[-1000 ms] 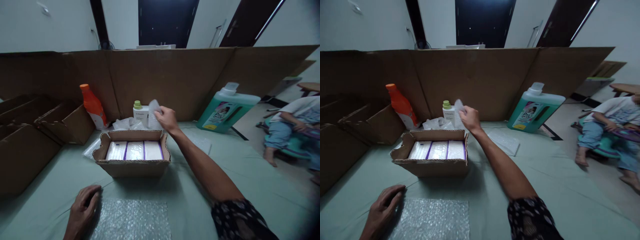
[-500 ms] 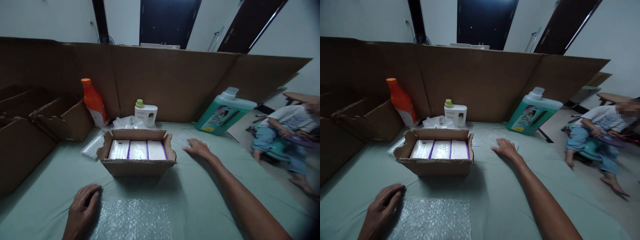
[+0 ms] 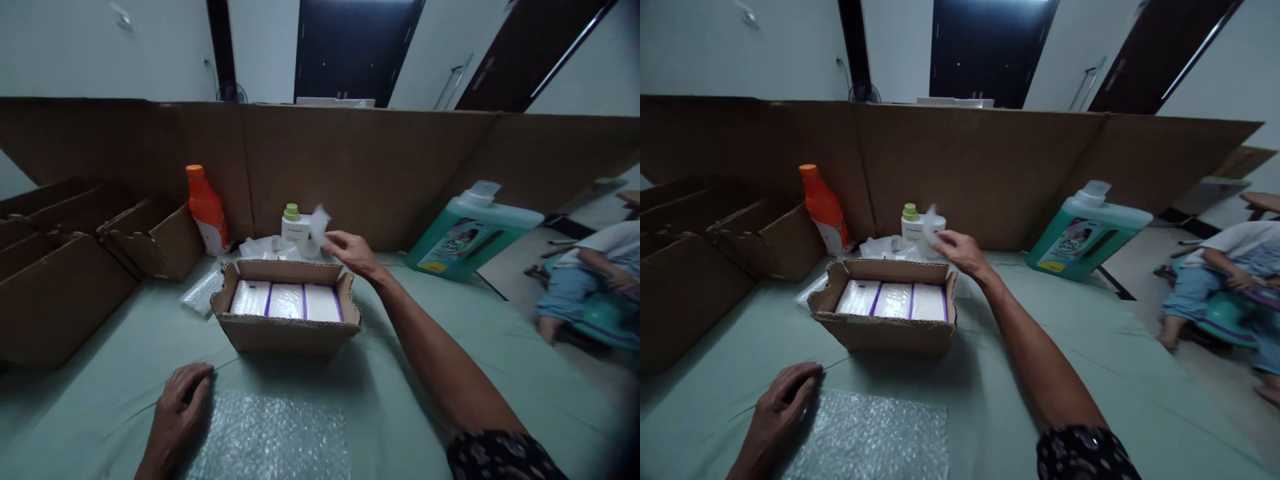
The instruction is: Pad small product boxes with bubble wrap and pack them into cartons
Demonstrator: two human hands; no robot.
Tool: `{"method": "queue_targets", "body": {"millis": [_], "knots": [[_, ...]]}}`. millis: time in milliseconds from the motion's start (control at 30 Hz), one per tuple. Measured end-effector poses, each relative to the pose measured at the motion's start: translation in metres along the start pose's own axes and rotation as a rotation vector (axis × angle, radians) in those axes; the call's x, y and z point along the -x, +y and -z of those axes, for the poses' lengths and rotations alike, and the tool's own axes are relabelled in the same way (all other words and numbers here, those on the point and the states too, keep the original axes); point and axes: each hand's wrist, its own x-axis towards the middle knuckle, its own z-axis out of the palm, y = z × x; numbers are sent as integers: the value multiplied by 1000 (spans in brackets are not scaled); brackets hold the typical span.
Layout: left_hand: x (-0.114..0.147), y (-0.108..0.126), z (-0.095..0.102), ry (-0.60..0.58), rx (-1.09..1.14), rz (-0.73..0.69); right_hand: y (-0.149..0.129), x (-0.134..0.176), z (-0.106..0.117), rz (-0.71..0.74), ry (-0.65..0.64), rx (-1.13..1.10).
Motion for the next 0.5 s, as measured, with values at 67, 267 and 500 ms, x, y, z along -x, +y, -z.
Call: {"method": "queue_targets", "body": {"millis": [67,267,500], "knots": [[1,1,-1,9,32,29,-17,-8,-17,33,-112,-96],[6,12,5,131,91,153,8,60,18,-55,-85,-201],[-32,47,-6,-114,288,165,42,201,19,-278,-323,-257]]}}
